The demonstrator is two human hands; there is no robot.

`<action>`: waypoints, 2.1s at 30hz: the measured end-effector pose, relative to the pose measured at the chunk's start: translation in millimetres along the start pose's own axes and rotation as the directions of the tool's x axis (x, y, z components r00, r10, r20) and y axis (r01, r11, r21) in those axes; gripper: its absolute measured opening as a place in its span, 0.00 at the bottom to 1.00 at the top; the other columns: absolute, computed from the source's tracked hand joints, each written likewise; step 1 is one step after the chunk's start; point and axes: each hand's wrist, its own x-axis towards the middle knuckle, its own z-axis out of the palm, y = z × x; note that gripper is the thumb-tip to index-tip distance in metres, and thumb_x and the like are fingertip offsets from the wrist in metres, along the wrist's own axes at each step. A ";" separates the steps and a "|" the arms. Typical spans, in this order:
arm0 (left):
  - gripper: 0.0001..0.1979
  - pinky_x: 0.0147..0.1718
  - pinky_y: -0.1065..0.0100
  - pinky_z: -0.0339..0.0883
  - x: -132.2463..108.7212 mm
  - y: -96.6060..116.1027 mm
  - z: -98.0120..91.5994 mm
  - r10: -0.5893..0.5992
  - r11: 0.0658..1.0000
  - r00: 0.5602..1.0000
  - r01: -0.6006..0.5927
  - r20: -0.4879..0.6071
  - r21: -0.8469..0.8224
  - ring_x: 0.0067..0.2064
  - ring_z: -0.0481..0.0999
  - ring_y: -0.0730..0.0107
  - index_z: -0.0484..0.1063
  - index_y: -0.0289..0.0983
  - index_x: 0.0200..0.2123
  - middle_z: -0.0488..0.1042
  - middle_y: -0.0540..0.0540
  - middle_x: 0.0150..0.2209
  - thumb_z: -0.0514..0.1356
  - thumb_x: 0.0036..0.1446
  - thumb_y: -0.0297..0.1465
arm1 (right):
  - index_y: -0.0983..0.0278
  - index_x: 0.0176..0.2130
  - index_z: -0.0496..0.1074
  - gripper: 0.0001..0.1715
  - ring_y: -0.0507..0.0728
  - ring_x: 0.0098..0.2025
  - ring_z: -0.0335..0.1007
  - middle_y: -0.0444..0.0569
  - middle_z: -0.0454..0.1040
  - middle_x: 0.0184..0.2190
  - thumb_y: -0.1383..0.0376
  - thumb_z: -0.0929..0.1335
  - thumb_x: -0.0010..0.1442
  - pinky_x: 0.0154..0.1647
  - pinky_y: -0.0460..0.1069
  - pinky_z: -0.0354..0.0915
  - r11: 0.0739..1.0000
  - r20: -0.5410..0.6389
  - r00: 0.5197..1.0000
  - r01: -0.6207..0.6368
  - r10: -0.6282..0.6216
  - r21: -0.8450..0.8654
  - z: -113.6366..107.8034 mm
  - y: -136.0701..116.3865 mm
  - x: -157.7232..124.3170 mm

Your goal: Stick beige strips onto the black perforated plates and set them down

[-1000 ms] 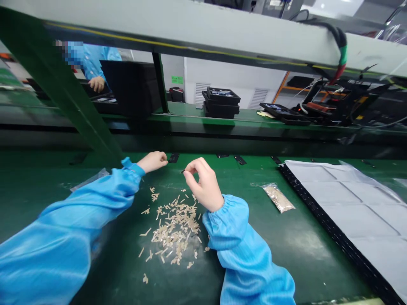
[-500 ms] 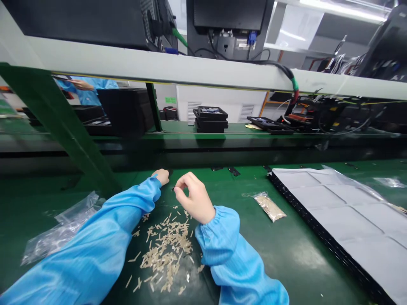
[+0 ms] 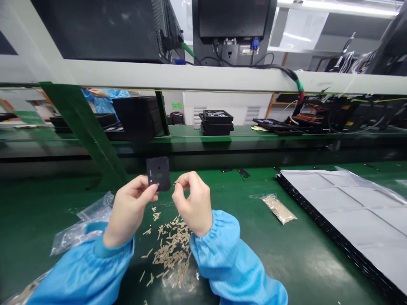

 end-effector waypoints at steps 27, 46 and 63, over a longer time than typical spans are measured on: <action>0.12 0.22 0.75 0.56 -32.7 24.4 3.9 0.496 0.810 0.863 -0.421 -0.095 0.408 0.23 0.61 0.80 0.58 0.37 0.22 0.60 0.56 0.21 0.59 0.46 0.18 | 0.62 0.25 0.61 0.08 0.52 0.30 0.65 0.46 0.69 0.26 0.74 0.62 0.52 0.31 0.48 0.63 0.998 0.104 0.992 0.062 -0.065 0.028 -5.1 -24.8 -7.9; 0.08 0.21 0.72 0.54 -32.5 25.1 -2.8 0.361 0.914 0.931 -0.340 -0.060 0.222 0.24 0.63 0.77 0.63 0.37 0.23 0.65 0.53 0.23 0.58 0.49 0.21 | 0.64 0.24 0.63 0.08 0.50 0.28 0.62 0.44 0.65 0.24 0.71 0.64 0.53 0.28 0.46 0.60 0.925 0.287 0.953 -0.195 0.099 0.326 -15.0 -23.2 -0.1; 0.08 0.20 0.72 0.55 -33.2 26.5 -3.9 0.338 0.924 0.939 -0.319 -0.058 0.212 0.24 0.64 0.76 0.64 0.37 0.22 0.66 0.52 0.23 0.58 0.49 0.22 | 0.63 0.24 0.62 0.08 0.51 0.28 0.62 0.43 0.65 0.24 0.72 0.64 0.52 0.30 0.47 0.61 0.961 0.224 0.973 -0.118 0.061 0.249 -12.2 -23.7 -3.4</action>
